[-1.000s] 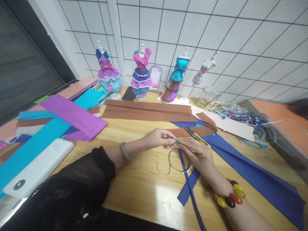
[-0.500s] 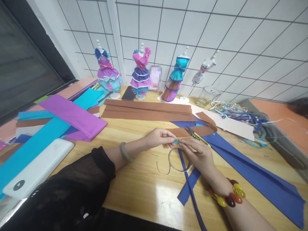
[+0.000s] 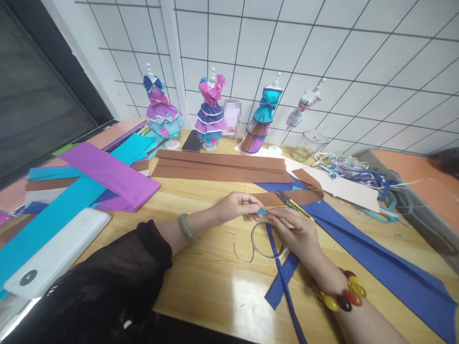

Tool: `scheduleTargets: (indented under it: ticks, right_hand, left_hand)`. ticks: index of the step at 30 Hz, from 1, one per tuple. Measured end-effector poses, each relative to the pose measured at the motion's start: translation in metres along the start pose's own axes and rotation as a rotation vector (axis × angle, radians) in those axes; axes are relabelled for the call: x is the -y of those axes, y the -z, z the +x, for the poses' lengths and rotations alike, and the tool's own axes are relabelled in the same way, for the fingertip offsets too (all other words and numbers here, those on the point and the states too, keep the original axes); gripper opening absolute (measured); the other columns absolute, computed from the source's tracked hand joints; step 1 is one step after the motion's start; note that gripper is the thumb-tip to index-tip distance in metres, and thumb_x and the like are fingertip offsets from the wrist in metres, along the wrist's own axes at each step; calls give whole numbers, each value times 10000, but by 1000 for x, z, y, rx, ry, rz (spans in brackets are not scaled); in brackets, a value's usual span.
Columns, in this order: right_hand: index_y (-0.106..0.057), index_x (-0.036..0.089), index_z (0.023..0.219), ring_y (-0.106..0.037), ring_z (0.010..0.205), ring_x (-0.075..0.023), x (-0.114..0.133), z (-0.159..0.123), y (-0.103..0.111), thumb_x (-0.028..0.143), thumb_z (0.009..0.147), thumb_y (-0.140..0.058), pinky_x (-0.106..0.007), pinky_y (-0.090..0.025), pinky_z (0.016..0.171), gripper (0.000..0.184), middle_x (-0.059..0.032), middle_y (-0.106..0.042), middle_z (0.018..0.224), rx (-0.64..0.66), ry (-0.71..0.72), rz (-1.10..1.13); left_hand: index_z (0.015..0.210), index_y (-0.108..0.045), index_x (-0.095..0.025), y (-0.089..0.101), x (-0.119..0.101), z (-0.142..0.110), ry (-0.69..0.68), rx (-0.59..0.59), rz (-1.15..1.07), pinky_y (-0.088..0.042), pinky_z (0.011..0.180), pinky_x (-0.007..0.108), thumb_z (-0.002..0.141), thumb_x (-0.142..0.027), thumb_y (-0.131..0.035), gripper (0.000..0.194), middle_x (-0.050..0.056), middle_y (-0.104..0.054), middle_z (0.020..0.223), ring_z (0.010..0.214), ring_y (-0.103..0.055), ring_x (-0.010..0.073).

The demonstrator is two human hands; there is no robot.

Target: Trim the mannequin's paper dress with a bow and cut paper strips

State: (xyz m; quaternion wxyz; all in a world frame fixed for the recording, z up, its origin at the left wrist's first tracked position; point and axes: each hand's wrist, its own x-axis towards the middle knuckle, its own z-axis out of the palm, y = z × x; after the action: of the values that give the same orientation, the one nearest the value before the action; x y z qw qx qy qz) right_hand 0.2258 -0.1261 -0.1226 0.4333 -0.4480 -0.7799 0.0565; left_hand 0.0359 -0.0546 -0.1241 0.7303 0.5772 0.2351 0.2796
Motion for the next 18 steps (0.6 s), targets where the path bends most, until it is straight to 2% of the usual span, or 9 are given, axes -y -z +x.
scheduleTargets:
  ticks: [5, 13, 18]
  right_hand:
    - [-675, 241, 895, -671, 723, -184, 2, 0, 0, 190, 814, -566, -314, -547, 655, 145, -43, -711, 800, 9, -19, -10]
    - [-664, 228, 900, -670, 725, -177, 2, 1, 0, 175, 819, -568, -309, -542, 659, 136, -48, -709, 804, 24, -2, -34]
    - [-659, 228, 903, -668, 742, -178, 2, 1, 0, 156, 809, -577, -311, -539, 680, 144, -49, -712, 829, 18, -6, -21]
  left_hand:
    - [908, -635, -76, 0, 3, 1, -28, -18, 67, -494, 630, 240, 647, -361, -731, 398, 67, -667, 689, 632, -623, 109]
    - [855, -639, -75, 1, 5, 1, -45, -42, 93, -491, 642, 228, 658, -360, -720, 356, 65, -663, 682, 628, -616, 99]
    - [915, -626, -79, 0, 4, 1, -37, -41, 113, -487, 613, 229, 707, -411, -671, 394, 75, -664, 715, 627, -615, 104]
